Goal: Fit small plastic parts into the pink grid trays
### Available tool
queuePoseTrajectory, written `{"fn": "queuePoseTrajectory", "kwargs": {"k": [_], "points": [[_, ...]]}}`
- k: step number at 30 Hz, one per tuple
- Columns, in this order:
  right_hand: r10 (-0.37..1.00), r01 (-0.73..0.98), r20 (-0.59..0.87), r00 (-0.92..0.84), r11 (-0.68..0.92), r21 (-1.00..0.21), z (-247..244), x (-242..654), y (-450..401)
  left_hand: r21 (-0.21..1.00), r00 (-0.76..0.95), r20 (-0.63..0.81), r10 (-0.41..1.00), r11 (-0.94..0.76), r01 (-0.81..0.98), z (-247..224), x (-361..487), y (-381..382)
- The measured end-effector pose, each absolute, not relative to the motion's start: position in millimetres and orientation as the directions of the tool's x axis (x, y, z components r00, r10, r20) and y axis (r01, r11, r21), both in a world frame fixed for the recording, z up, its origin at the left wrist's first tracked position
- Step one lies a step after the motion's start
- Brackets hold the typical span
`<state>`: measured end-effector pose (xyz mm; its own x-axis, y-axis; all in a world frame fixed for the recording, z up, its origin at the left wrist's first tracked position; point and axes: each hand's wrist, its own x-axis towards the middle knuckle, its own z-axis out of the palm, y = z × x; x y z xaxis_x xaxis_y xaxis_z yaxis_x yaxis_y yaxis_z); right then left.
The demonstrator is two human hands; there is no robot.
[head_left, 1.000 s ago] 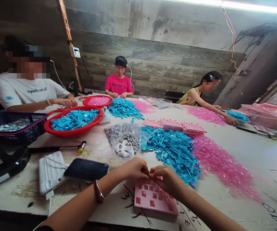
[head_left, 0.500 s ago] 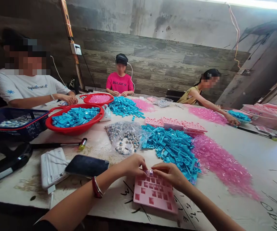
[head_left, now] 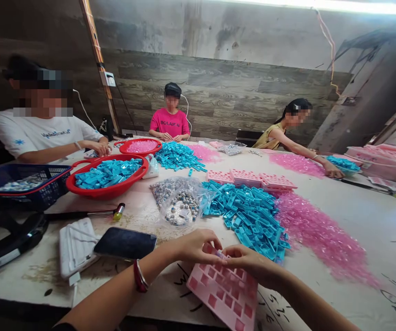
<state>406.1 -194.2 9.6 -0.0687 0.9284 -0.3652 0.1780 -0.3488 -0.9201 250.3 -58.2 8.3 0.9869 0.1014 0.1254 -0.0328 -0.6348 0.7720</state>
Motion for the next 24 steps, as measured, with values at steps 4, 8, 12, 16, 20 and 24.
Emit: {"fn": "queuePoseTrajectory", "kwargs": {"k": [4,8,12,16,20,24], "points": [[0.898,0.122,-0.437,-0.048,-0.429,-0.895,4,399,-190,0.820,0.967,-0.164,0.196,-0.518,0.245,4,254,-62],[0.870,0.114,-0.489,-0.065,-0.480,-0.870,-2,394,-187,0.887,0.967,-0.225,0.120,-0.386,0.254,-5,256,-60],[0.895,0.137,-0.445,-0.030,-0.437,-0.889,2,391,-188,0.921,0.973,-0.222,0.070,-0.313,0.233,-2,254,-61],[0.940,0.280,-0.339,-0.029,-0.318,-0.906,10,393,-185,0.755,0.984,-0.052,0.168,-0.638,0.149,14,248,-56],[0.992,0.502,-0.129,-0.015,-0.104,-0.859,11,399,-180,0.380,0.740,0.211,0.639,-0.751,0.540,24,241,-24],[1.000,0.651,-0.001,-0.002,0.000,-0.759,9,400,-181,0.300,0.623,0.191,0.759,-0.649,0.699,15,233,12]]}}
